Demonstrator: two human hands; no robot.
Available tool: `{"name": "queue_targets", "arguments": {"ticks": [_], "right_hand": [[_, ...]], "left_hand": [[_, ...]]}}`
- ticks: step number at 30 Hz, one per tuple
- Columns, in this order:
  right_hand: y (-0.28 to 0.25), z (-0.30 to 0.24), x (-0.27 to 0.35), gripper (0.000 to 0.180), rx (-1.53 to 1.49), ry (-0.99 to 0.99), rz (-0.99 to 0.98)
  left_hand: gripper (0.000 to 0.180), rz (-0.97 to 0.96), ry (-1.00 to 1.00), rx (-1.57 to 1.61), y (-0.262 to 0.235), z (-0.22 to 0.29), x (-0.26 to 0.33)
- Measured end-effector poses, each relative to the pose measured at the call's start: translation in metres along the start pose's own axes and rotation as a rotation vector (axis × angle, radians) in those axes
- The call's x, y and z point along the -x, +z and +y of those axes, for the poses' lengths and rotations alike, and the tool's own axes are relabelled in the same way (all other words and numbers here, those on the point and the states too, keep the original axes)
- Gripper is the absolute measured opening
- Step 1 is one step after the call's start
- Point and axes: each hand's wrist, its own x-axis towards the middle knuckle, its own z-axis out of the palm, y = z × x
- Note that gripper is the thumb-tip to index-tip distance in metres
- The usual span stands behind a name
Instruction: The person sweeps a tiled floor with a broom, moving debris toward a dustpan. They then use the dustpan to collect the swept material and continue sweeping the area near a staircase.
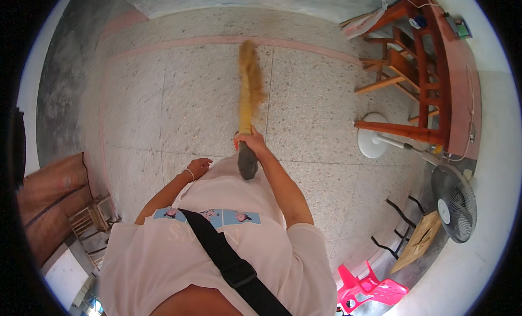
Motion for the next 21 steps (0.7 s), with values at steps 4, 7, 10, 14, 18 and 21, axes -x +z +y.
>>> {"name": "queue_targets", "arguments": {"ticks": [4,7,10,14,18,21], "right_hand": [[-0.040,-0.073,0.023,0.070,-0.275,0.208,-0.227],[-0.071,-0.097,0.050,0.077,-0.189,0.156,-0.139],[-0.107,-0.117,0.076,0.082,-0.082,0.102,0.051],[-0.174,-0.133,0.076,0.085,-0.047,0.056,0.290],[-0.261,-0.137,0.021,0.081,-0.050,0.049,0.478],[-0.349,-0.117,-0.052,0.060,-0.062,0.110,0.569]], "left_hand": [[0.025,0.008,0.053,0.020,-0.016,0.011,-0.027],[0.025,0.026,0.056,0.033,-0.029,0.027,-0.043],[0.024,0.038,0.049,0.044,-0.031,0.033,-0.062],[0.023,0.013,-0.017,0.064,-0.029,0.053,-0.084],[0.023,0.056,-0.061,0.092,-0.027,0.059,-0.114],[0.024,0.045,-0.129,0.111,-0.033,0.078,-0.145]]}}
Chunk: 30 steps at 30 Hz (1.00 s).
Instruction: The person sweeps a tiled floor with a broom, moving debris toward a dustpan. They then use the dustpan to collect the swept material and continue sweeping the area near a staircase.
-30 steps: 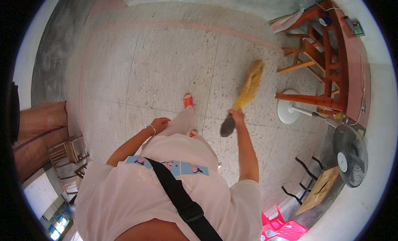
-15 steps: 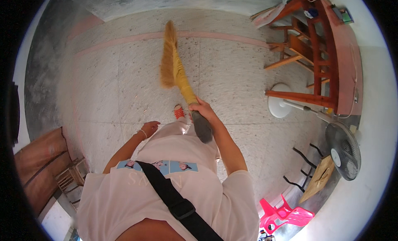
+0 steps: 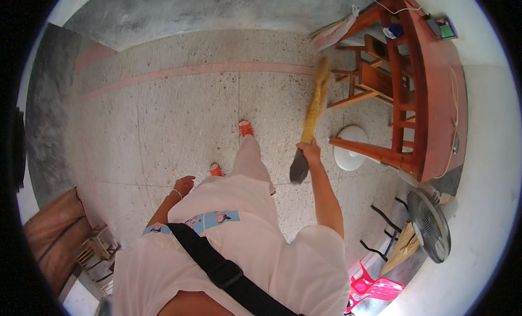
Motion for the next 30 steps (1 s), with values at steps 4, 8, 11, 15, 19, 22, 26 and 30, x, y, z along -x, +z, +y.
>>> {"name": "queue_targets", "arguments": {"ticks": [4,8,11,15,19,22,26,30], "right_hand": [[-0.006,-0.024,-0.096,0.057,0.050,0.143,-0.038],[0.030,-0.046,-0.091,0.056,0.091,0.067,-0.190],[0.015,-0.099,-0.045,0.071,0.002,0.133,-0.330],[-0.016,-0.139,-0.027,0.086,-0.007,0.111,-0.364],[0.001,-0.166,-0.039,0.087,0.061,0.041,-0.221],[0.037,-0.169,-0.101,0.059,0.206,-0.064,-0.182],[0.128,-0.160,-0.174,0.031,0.281,-0.057,-0.151],[0.251,-0.143,-0.135,0.013,0.124,-0.098,-0.368]], "left_hand": [[0.024,0.011,0.060,0.008,-0.009,0.078,-0.026],[0.024,0.003,0.114,0.025,-0.005,0.131,-0.058],[0.023,-0.045,0.160,0.043,-0.009,0.160,-0.073],[0.022,-0.018,0.088,0.012,-0.017,0.189,-0.091],[0.023,0.021,0.039,0.080,-0.020,0.187,-0.100],[0.024,0.061,-0.003,0.095,-0.010,0.178,-0.095],[0.026,0.113,-0.100,0.120,0.001,0.168,-0.080],[0.028,0.209,-0.175,0.245,0.014,0.155,-0.055]]}}
